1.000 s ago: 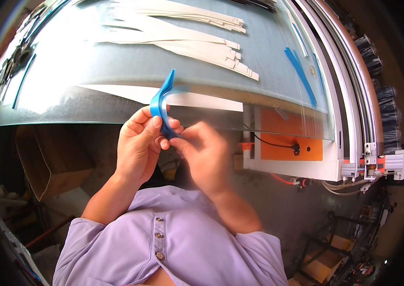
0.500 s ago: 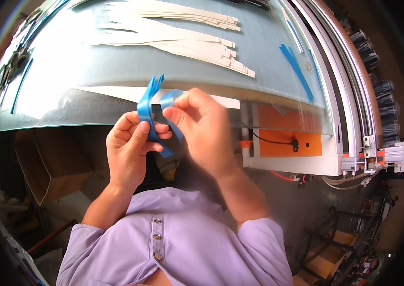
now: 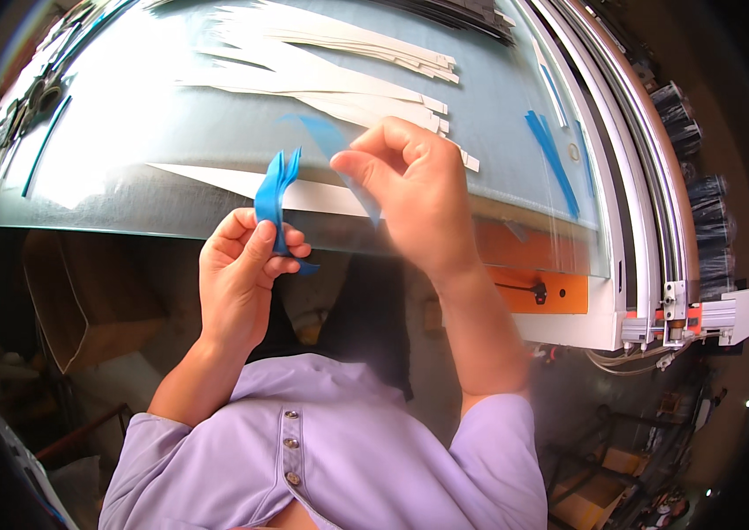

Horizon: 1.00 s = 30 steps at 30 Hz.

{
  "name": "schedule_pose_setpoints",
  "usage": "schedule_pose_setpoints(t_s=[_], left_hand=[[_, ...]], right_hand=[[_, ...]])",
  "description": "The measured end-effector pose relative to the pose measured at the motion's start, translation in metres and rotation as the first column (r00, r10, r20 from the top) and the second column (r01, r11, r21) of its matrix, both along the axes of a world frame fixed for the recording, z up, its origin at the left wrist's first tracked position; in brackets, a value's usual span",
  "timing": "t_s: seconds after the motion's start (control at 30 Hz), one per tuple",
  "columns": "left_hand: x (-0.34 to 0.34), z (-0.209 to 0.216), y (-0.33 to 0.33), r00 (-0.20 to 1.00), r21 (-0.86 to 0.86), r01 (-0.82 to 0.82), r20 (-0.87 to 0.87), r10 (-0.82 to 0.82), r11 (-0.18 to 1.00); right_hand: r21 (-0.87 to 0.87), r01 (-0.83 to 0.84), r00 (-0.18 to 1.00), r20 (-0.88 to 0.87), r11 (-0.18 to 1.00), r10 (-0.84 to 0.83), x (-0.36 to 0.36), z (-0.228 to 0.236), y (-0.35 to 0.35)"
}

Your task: The person peels blue protective backing strips from white adhesive labels on a glass table. They handle the labels one by one, separating the blue strips and placing the peeled items into a pile.

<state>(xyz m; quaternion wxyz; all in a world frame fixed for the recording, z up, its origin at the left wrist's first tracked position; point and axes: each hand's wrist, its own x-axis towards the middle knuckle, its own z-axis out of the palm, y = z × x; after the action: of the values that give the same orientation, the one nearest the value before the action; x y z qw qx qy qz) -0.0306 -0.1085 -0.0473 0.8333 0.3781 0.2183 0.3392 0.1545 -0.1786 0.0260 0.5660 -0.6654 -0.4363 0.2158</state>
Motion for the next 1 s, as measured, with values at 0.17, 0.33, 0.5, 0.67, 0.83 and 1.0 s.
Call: schedule_pose_setpoints(t_s=[0.17,0.33,0.5,0.67,0.83,1.0], left_hand=[[0.010,0.013,0.000,0.991,-0.054,0.127,0.035,-0.126,0.990],[0.020,0.011,0.005,0.968,-0.160,0.203,0.180,-0.174,0.966],[0.020,0.012,0.008,0.990,-0.096,0.067,0.129,-0.054,0.993],[0.021,0.011,0.005,0.987,-0.059,-0.019,0.160,0.028,0.998],[0.020,0.007,0.011,0.982,-0.020,-0.086,0.167,0.089,0.996],[0.016,0.023,0.007,0.995,-0.059,0.066,0.081,-0.061,0.996]], right_hand=[[-0.004,-0.038,0.999,0.032,0.999,0.038,-0.016,-0.007,-0.007],[-0.046,-0.194,0.974,-0.129,0.980,0.187,-0.025,-0.010,-0.017],[-0.089,-0.094,0.992,-0.094,0.992,0.085,-0.028,-0.009,-0.027],[-0.130,-0.104,0.986,0.114,0.986,0.119,-0.019,-0.009,-0.032],[-0.217,-0.060,0.993,0.082,0.974,0.079,-0.020,-0.008,-0.033],[-0.043,0.087,0.990,0.118,0.995,-0.082,0.011,-0.015,-0.017]])
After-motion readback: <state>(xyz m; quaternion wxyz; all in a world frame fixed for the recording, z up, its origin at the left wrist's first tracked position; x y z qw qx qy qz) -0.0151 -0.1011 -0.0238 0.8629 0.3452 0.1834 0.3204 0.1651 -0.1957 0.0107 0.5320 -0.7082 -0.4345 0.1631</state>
